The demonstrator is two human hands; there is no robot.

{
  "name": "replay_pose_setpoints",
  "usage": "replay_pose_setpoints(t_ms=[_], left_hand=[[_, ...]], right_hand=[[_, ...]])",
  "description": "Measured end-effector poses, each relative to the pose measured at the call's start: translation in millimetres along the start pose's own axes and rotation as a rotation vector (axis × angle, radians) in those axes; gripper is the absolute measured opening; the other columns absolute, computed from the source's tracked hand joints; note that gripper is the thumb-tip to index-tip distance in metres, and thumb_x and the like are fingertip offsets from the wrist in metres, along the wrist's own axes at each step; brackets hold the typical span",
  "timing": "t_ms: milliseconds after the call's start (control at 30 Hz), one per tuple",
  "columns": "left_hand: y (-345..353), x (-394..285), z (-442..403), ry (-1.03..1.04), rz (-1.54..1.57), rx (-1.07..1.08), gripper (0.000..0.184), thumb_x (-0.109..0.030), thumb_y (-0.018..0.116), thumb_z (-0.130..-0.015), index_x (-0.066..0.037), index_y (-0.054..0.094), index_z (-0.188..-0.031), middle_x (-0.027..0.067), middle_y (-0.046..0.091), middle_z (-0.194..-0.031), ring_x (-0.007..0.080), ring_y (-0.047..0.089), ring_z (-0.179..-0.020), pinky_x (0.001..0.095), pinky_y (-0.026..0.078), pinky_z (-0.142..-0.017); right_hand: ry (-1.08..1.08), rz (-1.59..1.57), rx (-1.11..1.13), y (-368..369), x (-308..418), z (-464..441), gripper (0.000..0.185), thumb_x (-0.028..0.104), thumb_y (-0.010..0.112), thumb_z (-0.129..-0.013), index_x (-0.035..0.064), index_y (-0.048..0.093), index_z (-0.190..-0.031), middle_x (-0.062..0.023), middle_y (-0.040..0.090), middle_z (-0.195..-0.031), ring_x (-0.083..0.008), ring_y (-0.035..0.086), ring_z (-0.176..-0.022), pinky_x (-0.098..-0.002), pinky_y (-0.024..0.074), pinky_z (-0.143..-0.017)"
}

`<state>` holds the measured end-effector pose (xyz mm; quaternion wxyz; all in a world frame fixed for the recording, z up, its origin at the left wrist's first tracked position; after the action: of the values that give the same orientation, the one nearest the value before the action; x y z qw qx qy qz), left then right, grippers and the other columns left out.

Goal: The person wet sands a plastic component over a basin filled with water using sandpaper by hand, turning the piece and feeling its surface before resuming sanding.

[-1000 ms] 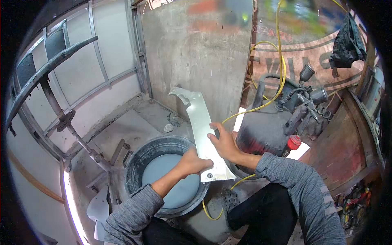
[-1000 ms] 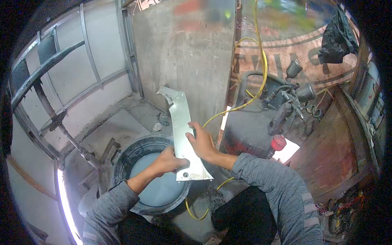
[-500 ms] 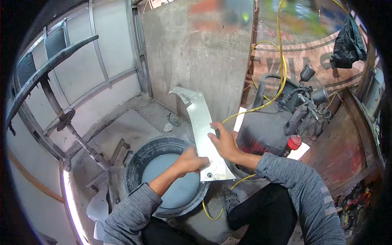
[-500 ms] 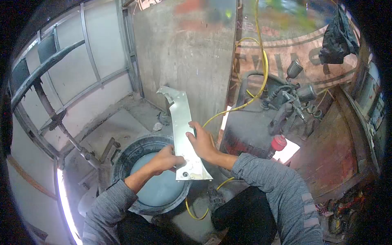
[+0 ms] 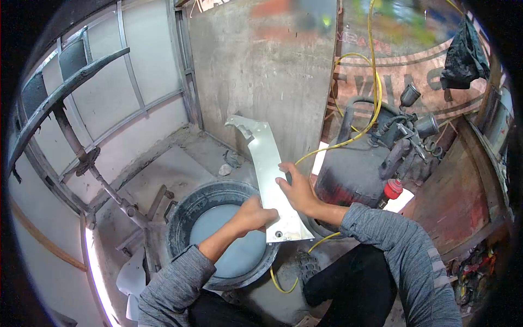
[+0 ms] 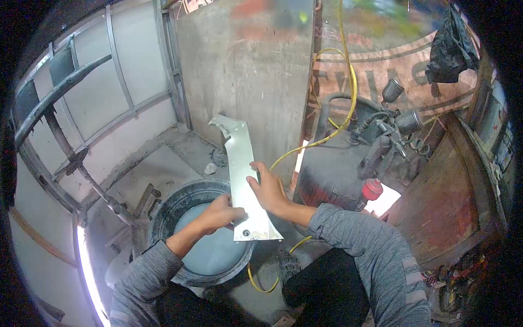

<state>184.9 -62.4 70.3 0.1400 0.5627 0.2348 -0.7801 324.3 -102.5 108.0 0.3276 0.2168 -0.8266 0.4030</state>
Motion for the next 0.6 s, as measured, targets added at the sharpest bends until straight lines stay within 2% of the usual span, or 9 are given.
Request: replay_pose_setpoints(t_ms=[167, 233, 333, 433, 533, 600], left_hand=[[2.8, -1.8, 3.0, -0.007, 0.051, -0.004, 0.045, -0.019, 0.072, -0.072, 0.008, 0.060, -0.107, 0.0101, 0.067, -0.087, 0.0173, 0.067, -0.072, 0.0319, 0.056, -0.056], [4.7, -6.9, 4.6, 0.049, -0.009, 0.002, 0.047, -0.018, 0.071, -0.074, 0.009, 0.057, -0.110, 0.0099, 0.067, -0.088, 0.0175, 0.067, -0.071, 0.0317, 0.056, -0.056], [0.9, -10.6, 8.4, 0.032, -0.059, -0.085, 0.046, -0.017, 0.071, -0.073, 0.008, 0.058, -0.109, 0.0095, 0.067, -0.087, 0.0175, 0.066, -0.069, 0.0315, 0.056, -0.056], [0.9, -2.7, 1.3, -0.021, -0.020, -0.012, 0.047, -0.019, 0.073, -0.072, 0.007, 0.059, -0.107, 0.0100, 0.067, -0.087, 0.0173, 0.066, -0.070, 0.0316, 0.056, -0.056], [-5.0, 1.5, 2.2, -0.051, 0.012, -0.103, 0.047, -0.020, 0.074, -0.071, 0.006, 0.059, -0.106, 0.0101, 0.067, -0.088, 0.0169, 0.066, -0.071, 0.0310, 0.055, -0.054], [-2.5, -0.9, 3.6, -0.039, -0.008, -0.077, 0.047, -0.020, 0.074, -0.071, 0.007, 0.059, -0.106, 0.0105, 0.066, -0.088, 0.0168, 0.066, -0.072, 0.0310, 0.054, -0.054]], right_hand=[[-0.033, 0.013, -0.013, -1.8, 3.7, -1.5, 0.042, 0.017, 0.063, -0.089, 0.0010, 0.050, -0.126, -0.0251, 0.062, -0.117, -0.0404, 0.062, -0.107, -0.0445, 0.0475, -0.091], [0.122, -0.012, 0.073, -1.1, 7.9, -0.1, 0.042, 0.017, 0.063, -0.090, 0.0015, 0.050, -0.126, -0.0250, 0.063, -0.116, -0.0406, 0.062, -0.105, -0.0444, 0.0475, -0.090], [0.005, -0.002, 0.017, 0.9, 2.3, -1.7, 0.042, 0.018, 0.063, -0.090, 0.0022, 0.049, -0.126, -0.0247, 0.063, -0.115, -0.0405, 0.063, -0.102, -0.0440, 0.0476, -0.090], [0.017, -0.010, 0.002, 2.3, -3.2, -0.8, 0.042, 0.018, 0.063, -0.090, 0.0029, 0.050, -0.126, -0.0245, 0.064, -0.112, -0.0408, 0.064, -0.098, -0.0445, 0.0480, -0.086], [0.035, 0.002, 0.017, 1.7, -2.6, -0.9, 0.042, 0.017, 0.063, -0.089, 0.0022, 0.049, -0.127, -0.0243, 0.064, -0.112, -0.0411, 0.063, -0.102, -0.0445, 0.0478, -0.089], [0.004, 0.013, 0.003, 1.9, -0.4, -1.6, 0.042, 0.017, 0.063, -0.089, 0.0017, 0.050, -0.126, -0.0245, 0.064, -0.113, -0.0409, 0.062, -0.104, -0.0443, 0.0477, -0.089]])
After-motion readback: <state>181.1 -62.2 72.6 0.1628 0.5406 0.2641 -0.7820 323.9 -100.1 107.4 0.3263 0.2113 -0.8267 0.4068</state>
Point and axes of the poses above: each hand's wrist, its own z-axis away from the middle knuckle, its own y-axis out of the palm, x = y × z, the point moved 8 cm from there along -z, towards the middle knuckle
